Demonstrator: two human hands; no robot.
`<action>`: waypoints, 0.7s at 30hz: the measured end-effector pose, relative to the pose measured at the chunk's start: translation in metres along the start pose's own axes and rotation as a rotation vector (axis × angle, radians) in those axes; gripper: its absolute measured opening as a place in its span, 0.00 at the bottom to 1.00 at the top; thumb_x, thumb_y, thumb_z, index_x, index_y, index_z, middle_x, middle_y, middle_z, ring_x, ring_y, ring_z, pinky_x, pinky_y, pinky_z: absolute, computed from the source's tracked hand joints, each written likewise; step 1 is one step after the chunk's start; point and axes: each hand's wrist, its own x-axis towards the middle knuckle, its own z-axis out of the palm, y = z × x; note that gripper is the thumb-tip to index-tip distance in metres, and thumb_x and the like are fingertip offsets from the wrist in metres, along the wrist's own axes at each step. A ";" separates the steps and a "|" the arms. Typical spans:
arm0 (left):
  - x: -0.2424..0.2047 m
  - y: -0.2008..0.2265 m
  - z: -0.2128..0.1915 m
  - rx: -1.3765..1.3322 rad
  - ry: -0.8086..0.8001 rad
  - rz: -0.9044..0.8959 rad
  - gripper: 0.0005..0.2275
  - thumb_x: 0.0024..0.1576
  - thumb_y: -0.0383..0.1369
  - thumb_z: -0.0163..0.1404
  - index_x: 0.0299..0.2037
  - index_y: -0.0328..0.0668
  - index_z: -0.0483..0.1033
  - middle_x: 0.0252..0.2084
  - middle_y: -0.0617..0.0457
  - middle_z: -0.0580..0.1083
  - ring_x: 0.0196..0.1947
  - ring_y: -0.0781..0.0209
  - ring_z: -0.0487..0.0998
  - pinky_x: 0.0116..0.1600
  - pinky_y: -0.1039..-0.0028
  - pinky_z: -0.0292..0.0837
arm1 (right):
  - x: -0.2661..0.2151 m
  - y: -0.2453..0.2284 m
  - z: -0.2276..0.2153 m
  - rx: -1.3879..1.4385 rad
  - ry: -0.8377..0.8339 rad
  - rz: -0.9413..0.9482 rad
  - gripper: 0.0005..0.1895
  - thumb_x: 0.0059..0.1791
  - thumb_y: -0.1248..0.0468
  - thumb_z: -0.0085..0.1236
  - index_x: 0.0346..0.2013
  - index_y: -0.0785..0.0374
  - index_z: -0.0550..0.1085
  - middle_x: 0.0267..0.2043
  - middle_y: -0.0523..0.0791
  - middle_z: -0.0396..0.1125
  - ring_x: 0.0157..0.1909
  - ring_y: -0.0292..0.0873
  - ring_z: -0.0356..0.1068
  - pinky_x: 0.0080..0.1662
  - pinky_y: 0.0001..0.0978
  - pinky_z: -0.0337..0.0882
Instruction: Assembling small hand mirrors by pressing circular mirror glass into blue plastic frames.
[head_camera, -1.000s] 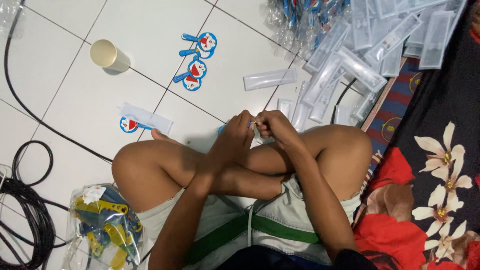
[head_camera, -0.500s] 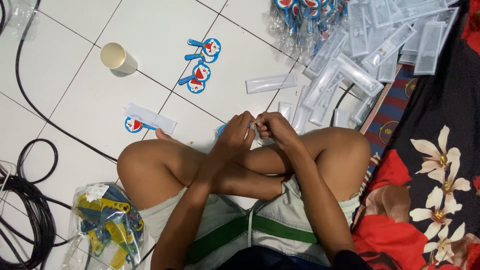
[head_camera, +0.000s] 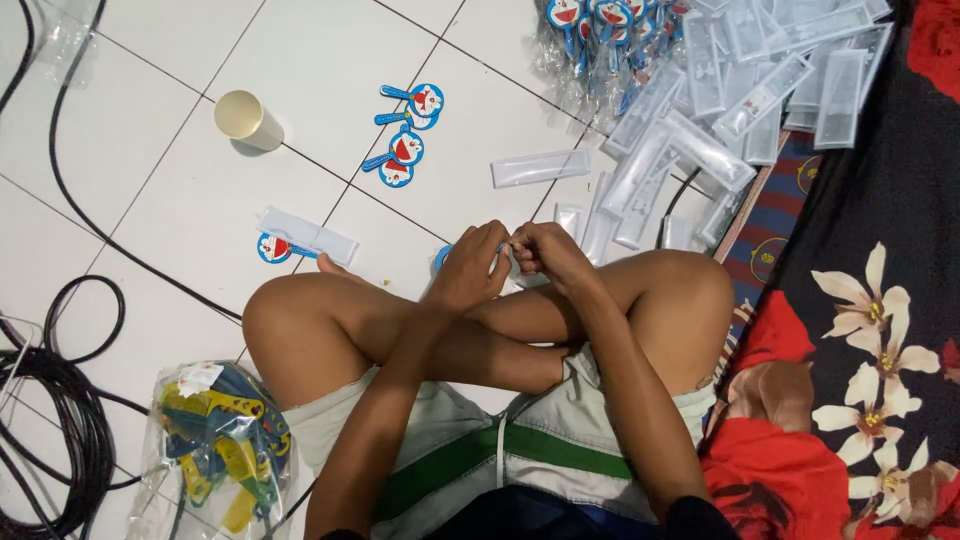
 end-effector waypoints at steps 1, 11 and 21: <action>0.000 0.002 -0.001 0.003 0.003 0.003 0.03 0.62 0.25 0.41 0.42 0.40 0.66 0.29 0.46 0.66 0.30 0.39 0.73 0.39 0.58 0.69 | 0.001 0.001 -0.001 -0.001 -0.001 -0.005 0.08 0.46 0.60 0.50 0.23 0.58 0.67 0.22 0.37 0.48 0.22 0.33 0.50 0.28 0.26 0.56; -0.006 0.011 -0.006 0.106 0.076 -0.011 0.04 0.59 0.27 0.52 0.43 0.41 0.72 0.39 0.50 0.69 0.43 0.46 0.75 0.51 0.58 0.69 | -0.011 0.001 0.005 -0.065 0.078 -0.064 0.08 0.44 0.61 0.51 0.23 0.61 0.69 0.22 0.39 0.49 0.22 0.34 0.49 0.26 0.28 0.53; -0.015 0.009 -0.003 -0.279 0.250 -0.207 0.03 0.58 0.25 0.55 0.40 0.42 0.78 0.37 0.50 0.72 0.36 0.54 0.77 0.45 0.67 0.73 | -0.017 0.005 0.010 -0.200 0.230 -0.316 0.17 0.55 0.52 0.54 0.31 0.63 0.75 0.26 0.46 0.63 0.29 0.40 0.64 0.32 0.29 0.64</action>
